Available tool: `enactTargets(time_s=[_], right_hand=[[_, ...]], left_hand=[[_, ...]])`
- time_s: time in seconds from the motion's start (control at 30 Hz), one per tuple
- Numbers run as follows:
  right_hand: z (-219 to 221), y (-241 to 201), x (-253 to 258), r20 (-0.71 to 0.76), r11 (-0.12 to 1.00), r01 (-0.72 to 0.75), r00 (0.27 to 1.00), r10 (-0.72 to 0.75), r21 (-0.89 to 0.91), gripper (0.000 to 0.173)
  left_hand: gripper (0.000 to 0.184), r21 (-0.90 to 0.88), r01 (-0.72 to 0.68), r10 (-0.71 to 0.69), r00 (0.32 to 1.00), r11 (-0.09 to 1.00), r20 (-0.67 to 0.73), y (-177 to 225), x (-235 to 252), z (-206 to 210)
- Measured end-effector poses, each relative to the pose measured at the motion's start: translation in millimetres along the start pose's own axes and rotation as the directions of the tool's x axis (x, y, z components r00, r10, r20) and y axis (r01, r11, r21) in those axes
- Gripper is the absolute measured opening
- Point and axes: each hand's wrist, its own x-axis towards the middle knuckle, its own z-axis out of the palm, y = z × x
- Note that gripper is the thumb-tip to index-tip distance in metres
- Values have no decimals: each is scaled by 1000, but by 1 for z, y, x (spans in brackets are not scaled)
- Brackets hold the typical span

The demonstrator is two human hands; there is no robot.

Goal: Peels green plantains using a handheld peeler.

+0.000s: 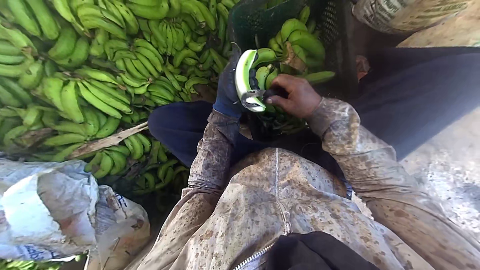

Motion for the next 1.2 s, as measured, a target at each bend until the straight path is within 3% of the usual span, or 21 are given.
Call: enactTargets(time_s=[0.07,0.13,0.23,0.3,0.4,0.47,0.53,0.6,0.67,0.73,0.8,0.97,1.03,1.07,1.13,1.2], right_hand=[[-2,5,11,-52,995,-104,993,104,7,39],[-11,14,22,-185,959,-282,943,276,-5,41],[-31,26,25,-273,802,-594,764,584,54,49],[-32,30,19,-297,749,-655,698,651,102,52],[-28,12,6,-307,779,-618,725,616,104,52],[-27,-4,-4,-312,790,-603,733,605,114,49],[-45,-9,-3,-255,753,-649,714,652,110,53],[-67,-16,-6,-230,711,-694,678,698,112,55],[-84,-17,-12,-254,684,-722,646,719,101,57],[-97,-16,-18,-280,681,-726,636,719,99,57],[-102,-15,-22,-282,679,-720,628,725,144,57],[-93,1,-22,-230,661,-732,623,748,167,58],[-92,1,-17,-203,667,-730,638,743,147,59],[-91,0,-16,-202,679,-720,650,733,146,59],[-97,-1,-17,-222,694,-705,661,717,145,57],[-110,-16,-18,-198,658,-747,633,748,98,57]], left_hand=[[37,49,32,-33,999,998,21,-14,-7,8],[39,89,63,-68,996,994,54,-21,-13,12],[54,-10,115,-112,975,993,191,-21,-20,5],[62,-30,81,-74,982,996,173,-19,-22,-3],[58,142,-17,17,1000,990,0,-18,-26,-6],[50,423,-34,99,986,905,-133,-19,-31,-3],[45,671,-16,187,965,742,-184,-17,-23,13],[51,790,-102,251,966,605,-67,-11,-24,34],[59,823,-284,313,940,491,138,-1,-23,61],[59,761,-539,422,822,360,383,14,-12,100],[57,646,-737,510,641,199,574,36,6,149],[60,320,-947,577,258,-6,775,98,61,317],[58,290,-957,544,227,-31,808,111,85,385],[56,330,-943,493,266,-46,828,114,88,407],[56,383,-913,375,310,-139,874,111,64,422],[52,308,-896,177,263,-320,948,103,7,403]])
